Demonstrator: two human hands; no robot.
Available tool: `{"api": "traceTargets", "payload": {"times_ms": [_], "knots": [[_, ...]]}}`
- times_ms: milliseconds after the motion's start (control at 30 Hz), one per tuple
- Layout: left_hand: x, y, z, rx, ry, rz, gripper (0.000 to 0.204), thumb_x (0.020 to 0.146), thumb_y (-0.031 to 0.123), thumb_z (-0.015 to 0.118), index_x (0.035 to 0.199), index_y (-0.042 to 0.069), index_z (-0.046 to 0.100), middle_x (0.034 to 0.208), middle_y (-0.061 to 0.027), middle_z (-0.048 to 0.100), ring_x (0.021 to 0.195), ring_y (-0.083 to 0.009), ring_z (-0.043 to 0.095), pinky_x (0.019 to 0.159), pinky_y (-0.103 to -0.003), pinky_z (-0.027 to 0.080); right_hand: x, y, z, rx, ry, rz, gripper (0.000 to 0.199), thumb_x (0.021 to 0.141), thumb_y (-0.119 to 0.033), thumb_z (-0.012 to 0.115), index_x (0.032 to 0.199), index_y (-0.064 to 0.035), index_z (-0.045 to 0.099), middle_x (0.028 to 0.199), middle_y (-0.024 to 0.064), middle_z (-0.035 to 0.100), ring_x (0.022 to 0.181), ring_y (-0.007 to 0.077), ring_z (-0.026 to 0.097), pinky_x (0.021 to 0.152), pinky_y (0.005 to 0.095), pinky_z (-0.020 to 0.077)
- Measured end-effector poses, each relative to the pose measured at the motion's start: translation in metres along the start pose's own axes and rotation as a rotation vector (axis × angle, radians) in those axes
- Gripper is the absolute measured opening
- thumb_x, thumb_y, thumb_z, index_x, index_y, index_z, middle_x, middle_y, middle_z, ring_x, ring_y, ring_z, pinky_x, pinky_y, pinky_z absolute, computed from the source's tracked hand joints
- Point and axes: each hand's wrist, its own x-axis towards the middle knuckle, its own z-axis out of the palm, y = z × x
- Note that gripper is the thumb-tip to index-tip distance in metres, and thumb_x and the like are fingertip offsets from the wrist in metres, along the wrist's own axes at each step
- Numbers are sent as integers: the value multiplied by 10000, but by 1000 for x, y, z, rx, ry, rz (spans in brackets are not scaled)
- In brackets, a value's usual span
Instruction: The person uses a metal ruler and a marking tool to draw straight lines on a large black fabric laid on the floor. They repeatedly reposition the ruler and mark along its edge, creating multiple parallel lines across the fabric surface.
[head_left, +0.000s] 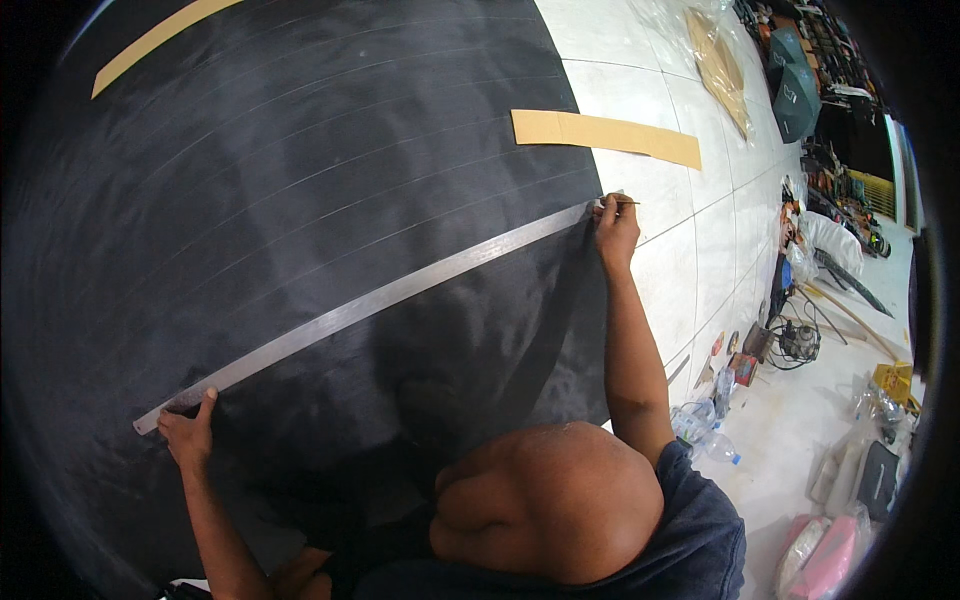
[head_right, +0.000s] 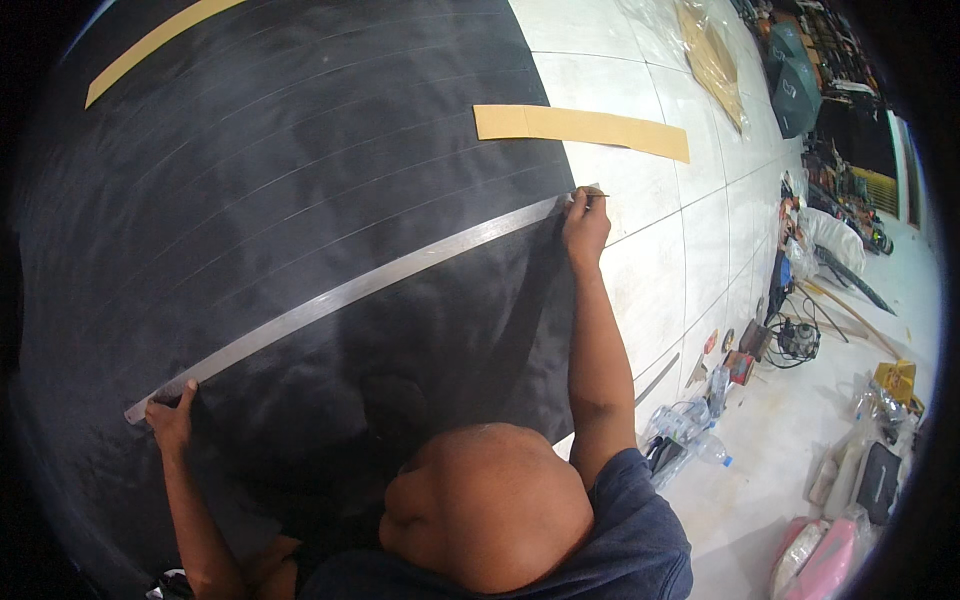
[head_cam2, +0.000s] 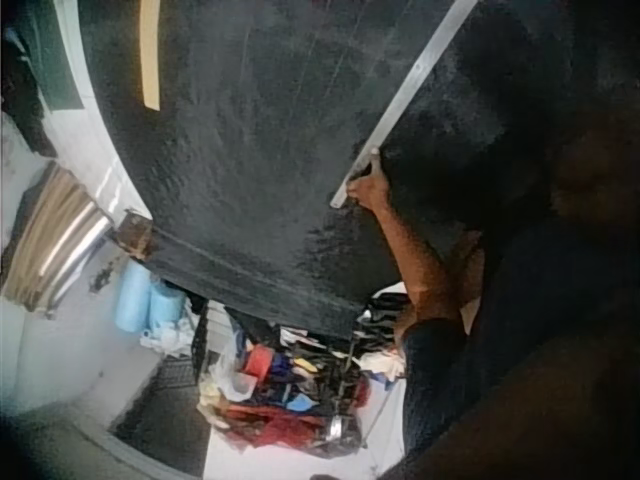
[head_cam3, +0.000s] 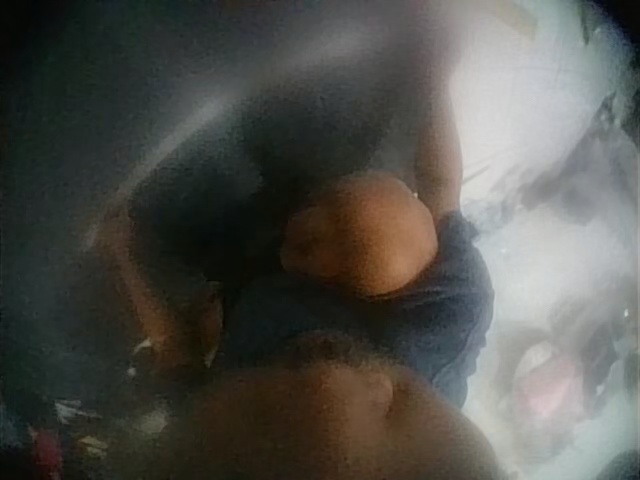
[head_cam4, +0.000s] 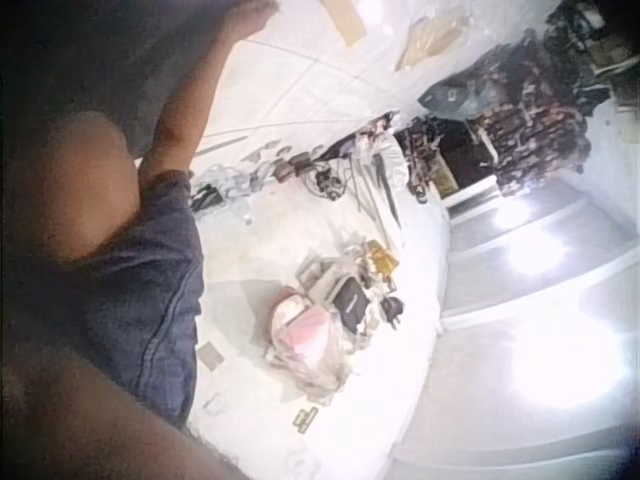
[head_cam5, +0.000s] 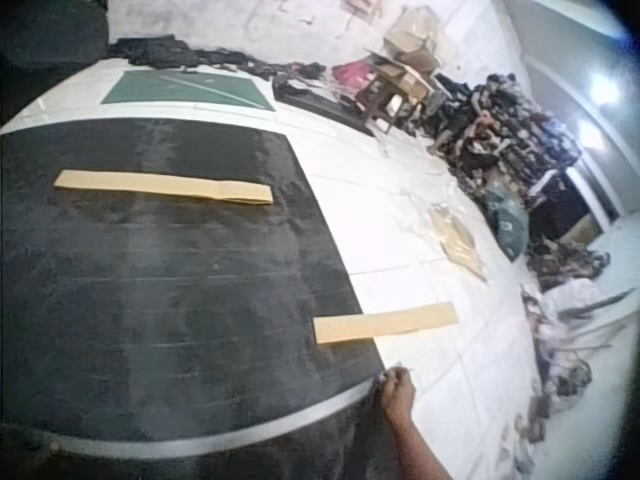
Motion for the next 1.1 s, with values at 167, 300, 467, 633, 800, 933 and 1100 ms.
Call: {"api": "traceTargets", "payload": {"times_ms": [167,300,467,633,800,933,1100], "knots": [[-5,6,-5,27,-12,-9,1308,706,778,714,1492,-143,218,1536,-318,282,1410,-454,365,1150,-523,330,-6,-13,0,-16,25,18,262,1038,-221,533,1126,11,617,953,175,734,835,267,747,771,367,559],[-1,0,-1,22,2,2,1303,704,775,718,1489,-141,226,1531,-314,293,1408,-452,369,1145,-525,335,-17,-23,-1,-210,-7,-112,252,1029,-212,538,1136,-1,623,1023,192,721,925,329,721,821,393,551],[-9,6,-6,-4,21,16,1289,704,756,735,1484,-141,238,1522,-316,307,1406,-452,371,1143,-522,338,-99,-70,16,-274,-198,-438,210,995,-169,557,1150,-43,625,1070,187,695,978,379,680,825,450,547],[3,0,-9,-23,-67,56,1286,695,750,747,1478,-140,250,1516,-308,320,1414,-444,358,1148,-529,327,-166,-131,44,-96,-615,-738,164,966,-105,598,1120,-74,642,1016,162,696,944,347,688,821,422,551],[2,2,-4,-8,-24,-13,1300,675,751,762,1473,-145,262,1510,-331,314,1427,-445,335,1161,-561,284,-162,-138,43,272,-611,-482,204,992,-140,544,1145,-49,645,1067,176,688,984,373,658,867,459,509],[-4,15,-24,28,-143,13,1300,690,740,757,1485,-154,249,1540,-357,284,1457,-449,303,1185,-522,265,-131,-82,27,-53,-337,-606,276,958,-115,596,1227,-63,630,1251,165,634,1210,367,572,1016,486,421],[36,-37,-40,128,-387,69,1252,756,759,676,1461,-198,285,1531,-389,298,1456,-449,319,1177,-439,306,-163,-62,16,-251,-437,-705,337,935,-145,638,1268,-101,610,1405,153,542,1327,341,491,1041,551,364]]}}
